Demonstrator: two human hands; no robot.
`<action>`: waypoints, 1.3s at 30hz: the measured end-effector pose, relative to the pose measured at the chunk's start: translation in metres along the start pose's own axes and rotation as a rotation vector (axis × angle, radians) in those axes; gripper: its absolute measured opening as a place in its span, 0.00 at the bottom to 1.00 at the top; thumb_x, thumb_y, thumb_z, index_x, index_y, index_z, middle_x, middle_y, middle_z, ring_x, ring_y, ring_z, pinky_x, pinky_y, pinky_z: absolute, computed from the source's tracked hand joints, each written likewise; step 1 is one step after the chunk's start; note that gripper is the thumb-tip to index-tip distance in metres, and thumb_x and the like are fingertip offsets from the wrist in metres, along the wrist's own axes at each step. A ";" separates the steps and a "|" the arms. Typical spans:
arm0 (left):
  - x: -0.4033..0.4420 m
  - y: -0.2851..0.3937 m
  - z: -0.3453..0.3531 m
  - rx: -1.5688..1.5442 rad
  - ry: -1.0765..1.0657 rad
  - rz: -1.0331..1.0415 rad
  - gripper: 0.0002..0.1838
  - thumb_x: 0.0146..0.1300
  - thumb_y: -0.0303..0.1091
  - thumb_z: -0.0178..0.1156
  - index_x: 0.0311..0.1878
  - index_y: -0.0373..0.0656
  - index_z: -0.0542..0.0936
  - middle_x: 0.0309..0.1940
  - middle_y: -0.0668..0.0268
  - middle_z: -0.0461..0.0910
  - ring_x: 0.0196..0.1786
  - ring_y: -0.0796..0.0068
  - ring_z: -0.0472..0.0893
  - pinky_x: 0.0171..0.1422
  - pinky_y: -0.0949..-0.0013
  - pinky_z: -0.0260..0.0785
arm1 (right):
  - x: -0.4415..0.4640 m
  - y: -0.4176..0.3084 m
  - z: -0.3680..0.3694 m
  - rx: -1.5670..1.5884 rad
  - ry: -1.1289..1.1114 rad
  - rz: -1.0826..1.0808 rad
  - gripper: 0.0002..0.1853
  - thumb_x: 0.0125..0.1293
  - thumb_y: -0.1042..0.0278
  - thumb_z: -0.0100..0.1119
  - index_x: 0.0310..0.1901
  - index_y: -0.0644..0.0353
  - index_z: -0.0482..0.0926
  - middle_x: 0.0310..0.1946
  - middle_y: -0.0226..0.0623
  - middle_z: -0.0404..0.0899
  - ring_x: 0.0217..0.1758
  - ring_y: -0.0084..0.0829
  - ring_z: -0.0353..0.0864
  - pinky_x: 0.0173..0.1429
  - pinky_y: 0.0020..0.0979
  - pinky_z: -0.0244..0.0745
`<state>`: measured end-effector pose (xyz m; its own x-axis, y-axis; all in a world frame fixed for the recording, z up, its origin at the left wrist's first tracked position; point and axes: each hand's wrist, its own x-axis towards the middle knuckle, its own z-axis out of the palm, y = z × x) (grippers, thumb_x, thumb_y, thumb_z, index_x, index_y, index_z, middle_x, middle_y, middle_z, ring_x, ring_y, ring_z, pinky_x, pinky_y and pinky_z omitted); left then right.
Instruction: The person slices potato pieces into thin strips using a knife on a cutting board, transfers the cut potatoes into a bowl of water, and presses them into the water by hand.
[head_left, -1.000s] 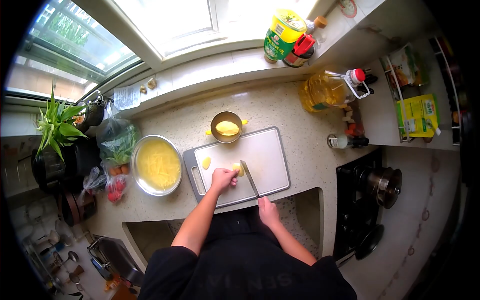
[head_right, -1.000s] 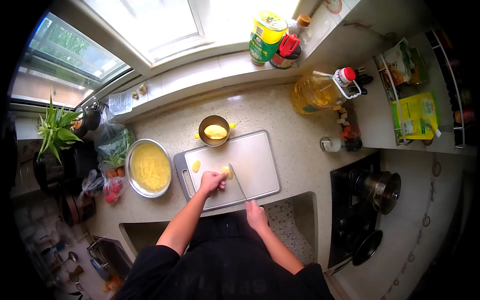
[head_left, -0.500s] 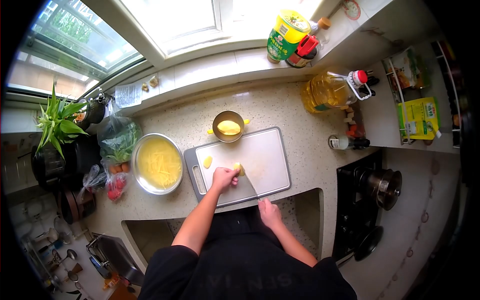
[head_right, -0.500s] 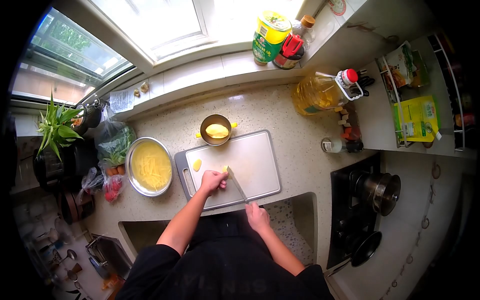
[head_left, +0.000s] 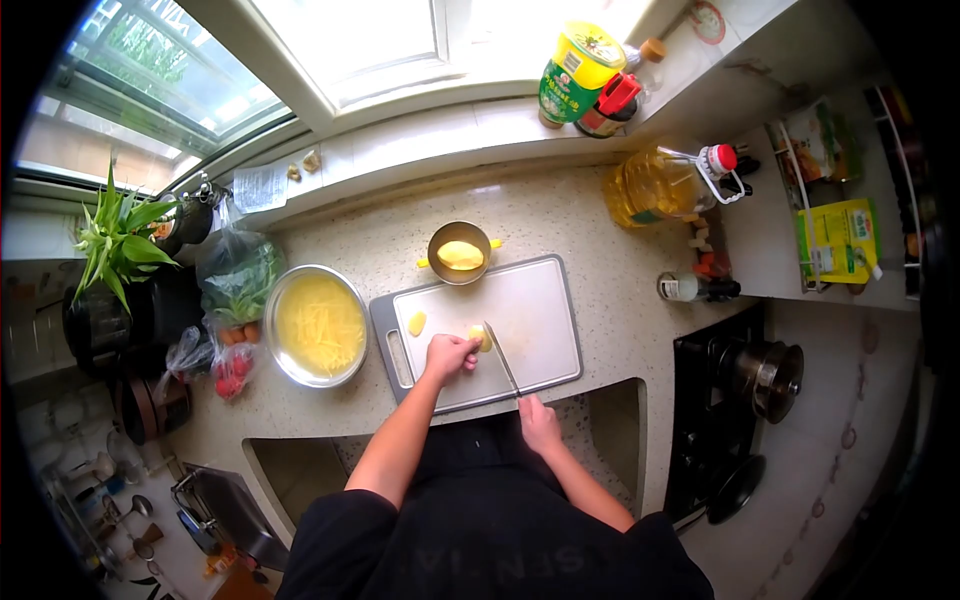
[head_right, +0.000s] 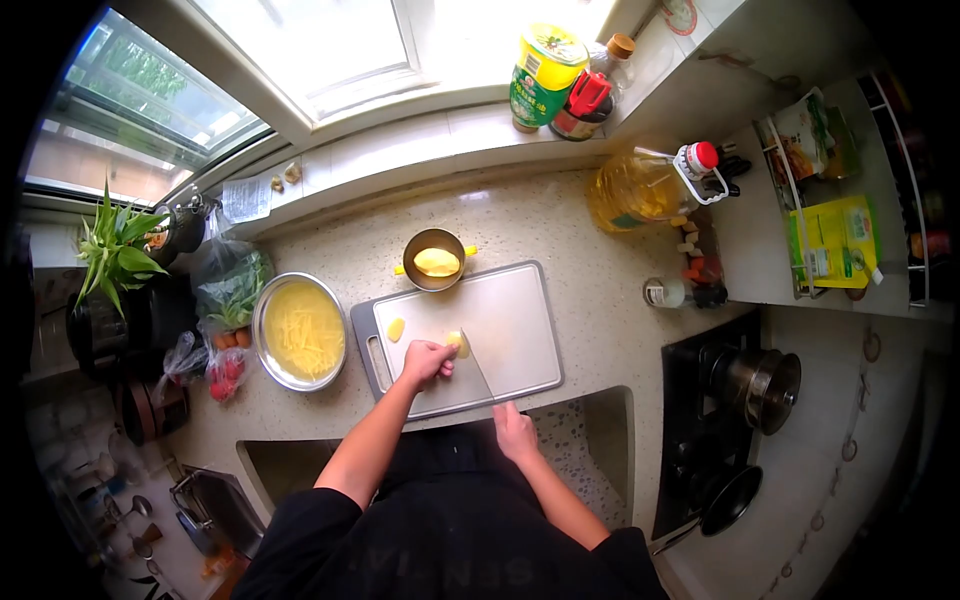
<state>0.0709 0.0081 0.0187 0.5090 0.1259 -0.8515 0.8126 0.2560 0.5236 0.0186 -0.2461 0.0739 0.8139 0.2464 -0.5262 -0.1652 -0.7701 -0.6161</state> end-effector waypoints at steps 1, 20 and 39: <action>-0.001 0.001 0.001 -0.008 -0.002 -0.001 0.17 0.66 0.39 0.72 0.30 0.32 0.86 0.21 0.63 0.84 0.19 0.77 0.81 0.25 0.74 0.73 | -0.001 0.001 0.000 0.011 0.003 -0.007 0.21 0.79 0.47 0.48 0.41 0.61 0.74 0.29 0.61 0.79 0.38 0.66 0.80 0.39 0.60 0.71; -0.003 0.004 0.001 0.037 0.014 0.001 0.17 0.66 0.39 0.72 0.30 0.32 0.86 0.21 0.62 0.84 0.19 0.77 0.81 0.25 0.73 0.74 | 0.000 0.000 0.000 -0.009 0.000 0.011 0.23 0.79 0.47 0.47 0.40 0.62 0.74 0.29 0.61 0.79 0.39 0.66 0.80 0.40 0.60 0.71; -0.001 0.003 0.000 0.026 0.004 -0.012 0.17 0.66 0.39 0.72 0.31 0.32 0.86 0.21 0.62 0.84 0.19 0.77 0.81 0.25 0.74 0.74 | -0.006 0.000 -0.004 -0.026 -0.029 -0.014 0.21 0.79 0.49 0.49 0.41 0.61 0.75 0.29 0.60 0.80 0.39 0.64 0.81 0.39 0.58 0.73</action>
<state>0.0728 0.0084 0.0214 0.4980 0.1266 -0.8579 0.8259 0.2325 0.5137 0.0161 -0.2494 0.0793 0.7997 0.2737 -0.5344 -0.1391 -0.7814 -0.6083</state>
